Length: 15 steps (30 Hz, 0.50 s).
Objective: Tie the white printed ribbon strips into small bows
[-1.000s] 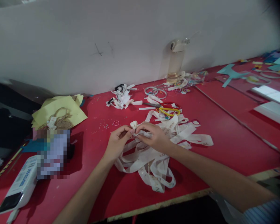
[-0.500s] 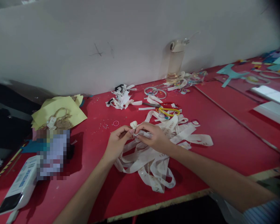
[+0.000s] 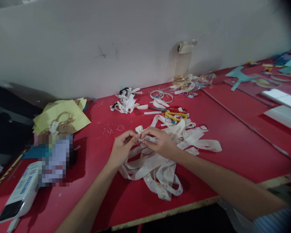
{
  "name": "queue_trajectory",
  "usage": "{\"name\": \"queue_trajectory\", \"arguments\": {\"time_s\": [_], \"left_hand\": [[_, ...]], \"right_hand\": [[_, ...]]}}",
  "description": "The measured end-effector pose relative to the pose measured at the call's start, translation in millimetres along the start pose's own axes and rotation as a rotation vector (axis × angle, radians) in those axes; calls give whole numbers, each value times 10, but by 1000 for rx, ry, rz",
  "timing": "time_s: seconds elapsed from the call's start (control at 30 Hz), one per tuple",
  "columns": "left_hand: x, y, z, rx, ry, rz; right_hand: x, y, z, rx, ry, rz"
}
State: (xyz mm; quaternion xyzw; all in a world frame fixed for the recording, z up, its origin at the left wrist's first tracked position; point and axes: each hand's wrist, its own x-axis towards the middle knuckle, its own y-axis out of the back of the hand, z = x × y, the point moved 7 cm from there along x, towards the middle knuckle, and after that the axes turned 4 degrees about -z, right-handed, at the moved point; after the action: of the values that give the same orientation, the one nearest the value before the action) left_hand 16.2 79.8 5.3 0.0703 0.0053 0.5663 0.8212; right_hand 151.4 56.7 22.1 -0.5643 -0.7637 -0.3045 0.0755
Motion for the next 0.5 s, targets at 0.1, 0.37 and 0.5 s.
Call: {"name": "queue_trajectory", "arguments": {"time_s": [0.1,0.37,0.5], "left_hand": [[-2,-2,10,9,-1,7],[-3,2,-8,-3,-2,8],[-5,0,-8,14,10,4]], "right_hand": [[-1,0,5,2,-2,-1],[-8,-1,14,6,-4,1],[-8,4,11,4,-3,2]]}}
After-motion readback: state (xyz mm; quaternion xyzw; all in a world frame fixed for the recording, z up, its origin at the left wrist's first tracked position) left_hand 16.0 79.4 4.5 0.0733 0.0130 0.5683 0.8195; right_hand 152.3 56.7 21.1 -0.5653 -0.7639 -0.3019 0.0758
